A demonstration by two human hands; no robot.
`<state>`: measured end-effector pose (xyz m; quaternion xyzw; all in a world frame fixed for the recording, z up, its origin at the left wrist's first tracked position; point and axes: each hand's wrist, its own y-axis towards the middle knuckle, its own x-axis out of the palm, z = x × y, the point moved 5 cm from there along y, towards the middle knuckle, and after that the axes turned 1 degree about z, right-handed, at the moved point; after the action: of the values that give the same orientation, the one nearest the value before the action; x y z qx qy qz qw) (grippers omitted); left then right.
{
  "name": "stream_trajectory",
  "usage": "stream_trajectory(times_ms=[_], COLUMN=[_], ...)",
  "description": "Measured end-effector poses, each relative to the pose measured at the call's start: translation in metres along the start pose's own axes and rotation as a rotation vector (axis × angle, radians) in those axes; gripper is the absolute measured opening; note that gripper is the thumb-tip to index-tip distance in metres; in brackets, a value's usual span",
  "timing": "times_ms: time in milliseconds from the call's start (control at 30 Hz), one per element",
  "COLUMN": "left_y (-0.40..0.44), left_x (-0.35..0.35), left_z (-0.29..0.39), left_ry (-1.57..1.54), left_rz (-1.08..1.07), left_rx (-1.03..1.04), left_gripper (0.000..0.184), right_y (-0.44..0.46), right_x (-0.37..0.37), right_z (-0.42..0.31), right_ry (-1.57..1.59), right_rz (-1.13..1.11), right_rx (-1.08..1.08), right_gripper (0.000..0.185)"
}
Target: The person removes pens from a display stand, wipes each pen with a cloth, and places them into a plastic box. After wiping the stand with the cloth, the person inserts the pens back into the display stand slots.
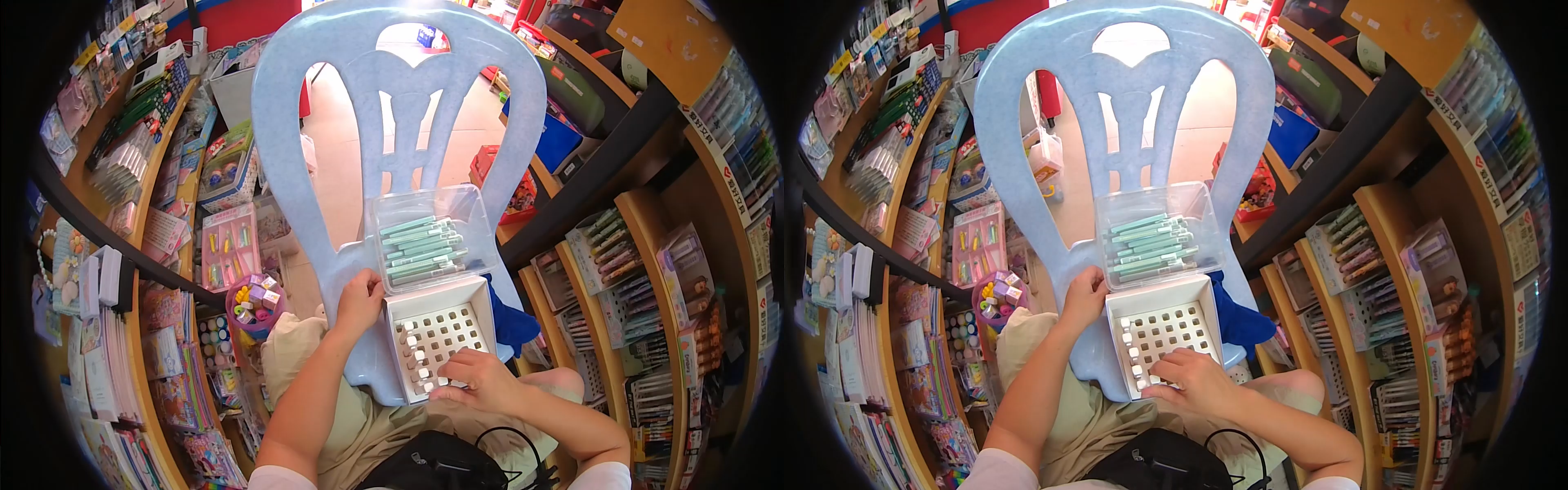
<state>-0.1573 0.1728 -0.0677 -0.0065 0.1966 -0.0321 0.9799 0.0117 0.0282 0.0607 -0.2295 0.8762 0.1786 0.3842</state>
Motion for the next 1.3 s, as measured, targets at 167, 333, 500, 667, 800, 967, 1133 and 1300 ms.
stream_trajectory(times_ms=[167, 333, 500, 667, 800, 967, 1133, 1300], left_y=[0.001, 0.000, 0.001, 0.000, 0.001, 0.001, 0.001, 0.000], left_x=[0.002, 0.000, 0.003, 0.001, -0.002, -0.008, -0.008, -0.009], left_z=[-0.008, -0.003, -0.005, -0.003, -0.001, 0.008, 0.008, 0.008], left_ry=[-0.044, -0.031, -0.021, -0.050, -0.055, -0.044, -0.069, -0.053], left_rz=[0.016, 0.008, 0.014, 0.003, 0.015, 0.014, 0.032, 0.022], left_rx=[0.015, 0.014, 0.023, 0.002, -0.003, 0.006, 0.048, 0.026], left_gripper=[0.012, 0.013, 0.013, 0.013, 0.013, 0.012, 0.011, 0.011], right_y=[-0.009, 0.002, 0.051, 0.104, 0.124, 0.133, 0.129, 0.120], right_x=[0.008, -0.023, -0.072, -0.053, -0.033, -0.025, -0.031, -0.059], right_z=[0.009, 0.013, 0.052, 0.128, 0.156, 0.164, 0.163, 0.136], right_ry=[-0.007, -0.002, -0.167, -0.333, -0.415, -0.354, -0.138, 0.094], right_rz=[-0.084, -0.073, 0.246, -0.040, -0.316, -0.421, -0.345, -0.069], right_rx=[0.019, 0.180, 0.181, 0.358, 0.583, 0.604, 0.601, 0.553], right_gripper=[0.038, 0.044, 0.014, 0.017, 0.023, 0.027, 0.023, 0.015])
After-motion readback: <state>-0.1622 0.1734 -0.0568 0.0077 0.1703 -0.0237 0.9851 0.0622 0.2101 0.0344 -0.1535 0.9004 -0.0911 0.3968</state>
